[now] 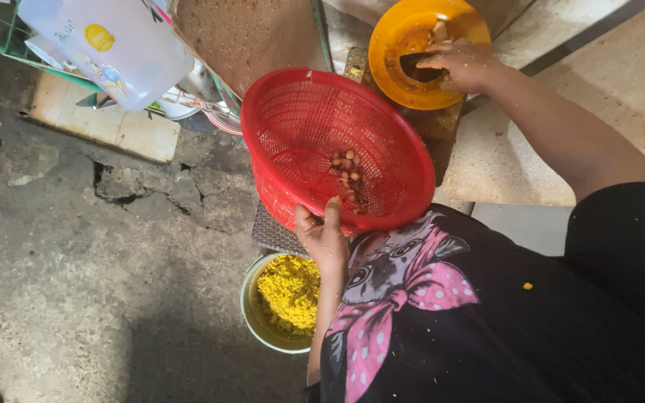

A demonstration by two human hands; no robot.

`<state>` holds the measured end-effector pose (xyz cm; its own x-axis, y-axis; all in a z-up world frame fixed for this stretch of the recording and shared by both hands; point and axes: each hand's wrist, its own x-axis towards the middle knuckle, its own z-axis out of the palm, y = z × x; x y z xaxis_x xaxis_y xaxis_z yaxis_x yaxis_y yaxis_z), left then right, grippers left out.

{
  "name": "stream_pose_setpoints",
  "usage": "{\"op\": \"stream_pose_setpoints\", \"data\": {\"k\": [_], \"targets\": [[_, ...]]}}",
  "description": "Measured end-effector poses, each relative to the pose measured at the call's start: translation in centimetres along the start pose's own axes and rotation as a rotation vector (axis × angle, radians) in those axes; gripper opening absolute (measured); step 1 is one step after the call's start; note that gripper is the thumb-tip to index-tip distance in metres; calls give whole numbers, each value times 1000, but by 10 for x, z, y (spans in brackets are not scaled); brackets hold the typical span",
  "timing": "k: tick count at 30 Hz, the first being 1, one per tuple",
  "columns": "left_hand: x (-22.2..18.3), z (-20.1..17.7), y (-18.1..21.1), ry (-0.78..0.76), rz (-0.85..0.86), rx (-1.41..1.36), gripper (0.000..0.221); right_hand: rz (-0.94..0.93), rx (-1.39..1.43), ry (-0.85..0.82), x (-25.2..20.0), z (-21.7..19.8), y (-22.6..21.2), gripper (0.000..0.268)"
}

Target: The person uses a red plastic scoop to transfer yellow ground material from a metal bowl into a white bucket. They then pick up a red basket containing brown nuts and transfer the nuts by hand into a yellow bowl.

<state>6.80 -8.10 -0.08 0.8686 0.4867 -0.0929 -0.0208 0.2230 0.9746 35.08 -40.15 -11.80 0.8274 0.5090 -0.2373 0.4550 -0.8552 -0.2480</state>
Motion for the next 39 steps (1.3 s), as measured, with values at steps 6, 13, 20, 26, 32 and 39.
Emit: {"op": "stream_pose_setpoints", "data": {"k": [6,13,20,26,32,39], "targets": [[-2,-1,2,-17,-25,16,18,306,304,-2,-6,-6,-5,86],[-2,-1,-3,-20,-4,9,17,169,235,277,2,11,18,65],[-2,-1,0,-17,-21,10,16,175,320,401,36,48,50,39],[-1,-3,-6,-32,-26,11,16,152,210,589,55,51,67,49],[3,1,-8,-38,-6,-26,17,254,223,205,62,32,46,55],[1,1,1,-14,-43,46,13,134,283,224,50,30,21,51]]}}
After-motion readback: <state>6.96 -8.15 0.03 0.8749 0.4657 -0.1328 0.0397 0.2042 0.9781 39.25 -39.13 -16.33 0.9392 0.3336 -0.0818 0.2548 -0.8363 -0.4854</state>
